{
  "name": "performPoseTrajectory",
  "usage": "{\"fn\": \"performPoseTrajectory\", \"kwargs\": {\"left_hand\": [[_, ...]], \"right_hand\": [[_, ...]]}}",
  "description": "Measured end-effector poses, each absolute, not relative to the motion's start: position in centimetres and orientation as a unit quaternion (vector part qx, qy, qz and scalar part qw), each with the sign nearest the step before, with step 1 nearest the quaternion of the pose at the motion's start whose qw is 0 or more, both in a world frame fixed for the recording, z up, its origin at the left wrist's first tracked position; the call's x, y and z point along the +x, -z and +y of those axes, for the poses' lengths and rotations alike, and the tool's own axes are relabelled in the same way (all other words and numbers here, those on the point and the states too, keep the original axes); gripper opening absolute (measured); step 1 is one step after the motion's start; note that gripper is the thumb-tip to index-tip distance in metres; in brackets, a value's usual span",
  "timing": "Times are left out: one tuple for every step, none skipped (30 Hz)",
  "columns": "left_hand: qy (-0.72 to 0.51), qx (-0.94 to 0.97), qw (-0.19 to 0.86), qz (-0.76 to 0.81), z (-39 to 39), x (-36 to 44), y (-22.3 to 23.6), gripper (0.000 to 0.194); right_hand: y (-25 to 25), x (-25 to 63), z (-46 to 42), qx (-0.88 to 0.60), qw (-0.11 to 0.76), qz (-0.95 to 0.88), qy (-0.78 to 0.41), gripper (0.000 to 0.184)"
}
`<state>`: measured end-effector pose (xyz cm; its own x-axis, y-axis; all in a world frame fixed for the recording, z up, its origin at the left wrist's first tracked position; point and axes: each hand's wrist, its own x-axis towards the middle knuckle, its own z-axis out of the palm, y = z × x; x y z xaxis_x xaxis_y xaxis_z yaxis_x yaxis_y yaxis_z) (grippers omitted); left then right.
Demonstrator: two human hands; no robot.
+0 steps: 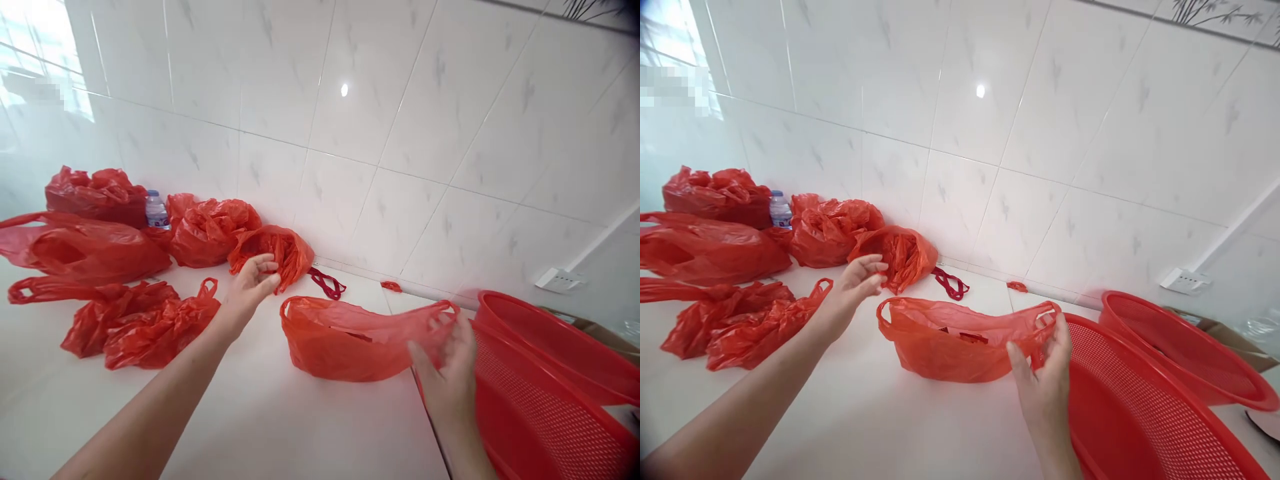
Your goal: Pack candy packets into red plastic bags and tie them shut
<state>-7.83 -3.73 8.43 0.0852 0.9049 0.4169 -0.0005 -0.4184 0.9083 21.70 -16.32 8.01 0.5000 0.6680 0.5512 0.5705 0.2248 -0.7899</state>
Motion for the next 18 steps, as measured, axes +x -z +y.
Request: {"fn": "performPoseTrajectory", "kwargs": {"left_hand": [[-0.529,0.655,0.413,0.348,-3.9,-8.7,-7.3,0.061],[-0.480,0.691,0.428,0.330,-4.1,-9.5,-6.2,0.067],[-0.430,0.720,0.439,0.323,-4.3,-10.0,-5.2,0.073],[-0.385,0.741,0.446,0.322,-4.5,-10.2,-4.3,0.080],[-0.348,0.754,0.454,0.322,-4.7,-10.1,-3.7,0.085],[-0.323,0.760,0.465,0.320,-4.9,-9.7,-3.2,0.090],[-0.308,0.759,0.482,0.311,-5.1,-9.0,-2.9,0.094],[-0.302,0.754,0.504,0.294,-5.3,-8.0,-2.8,0.096],[-0.304,0.745,0.527,0.271,-5.4,-6.8,-2.9,0.096],[-0.318,0.735,0.546,0.246,-5.5,-5.6,-3.0,0.093],[-0.340,0.722,0.559,0.224,-5.6,-4.4,-3.2,0.088],[-0.364,0.709,0.566,0.210,-5.6,-3.3,-3.5,0.082],[-0.386,0.695,0.570,0.208,-5.5,-2.3,-3.8,0.074],[-0.403,0.679,0.572,0.221,-5.4,-1.5,-4.0,0.065],[-0.415,0.661,0.574,0.246,-5.2,-0.9,-4.3,0.053],[-0.419,0.647,0.574,0.275,-5.0,-0.4,-4.5,0.041],[-0.429,0.632,0.569,0.304,-4.8,-0.2,-4.7,0.031],[-0.446,0.613,0.566,0.324,-4.7,-0.1,-4.9,0.027]], "right_hand": [[-7.2,21.8,-16.6,-0.612,0.610,-0.501,-0.047,0.091],[-6.6,21.8,-16.9,-0.605,0.616,-0.501,-0.050,0.093],[-6.1,21.8,-17.1,-0.602,0.620,-0.500,-0.052,0.095],[-5.8,21.8,-17.2,-0.603,0.623,-0.496,-0.053,0.097],[-5.6,21.7,-17.4,-0.605,0.622,-0.494,-0.058,0.098],[-5.6,21.6,-17.4,-0.610,0.620,-0.490,-0.064,0.099],[-5.6,21.5,-17.5,-0.616,0.617,-0.485,-0.070,0.100],[-5.7,21.4,-17.4,-0.621,0.615,-0.480,-0.079,0.101],[-5.8,21.3,-17.2,-0.623,0.615,-0.476,-0.091,0.102],[-5.9,21.3,-16.8,-0.623,0.616,-0.470,-0.105,0.102],[-5.9,21.4,-16.3,-0.623,0.620,-0.461,-0.121,0.102],[-5.9,21.6,-15.6,-0.622,0.628,-0.447,-0.139,0.101],[-5.9,21.9,-14.8,-0.617,0.638,-0.432,-0.163,0.100],[-5.9,22.2,-13.9,-0.606,0.649,-0.417,-0.196,0.098],[-5.9,22.6,-13.0,-0.589,0.657,-0.405,-0.240,0.093],[-5.9,23.0,-12.1,-0.567,0.658,-0.398,-0.295,0.086],[-6.0,23.2,-11.4,-0.543,0.648,-0.398,-0.356,0.077],[-6.1,23.4,-10.9,-0.522,0.632,-0.400,-0.410,0.066]]}}
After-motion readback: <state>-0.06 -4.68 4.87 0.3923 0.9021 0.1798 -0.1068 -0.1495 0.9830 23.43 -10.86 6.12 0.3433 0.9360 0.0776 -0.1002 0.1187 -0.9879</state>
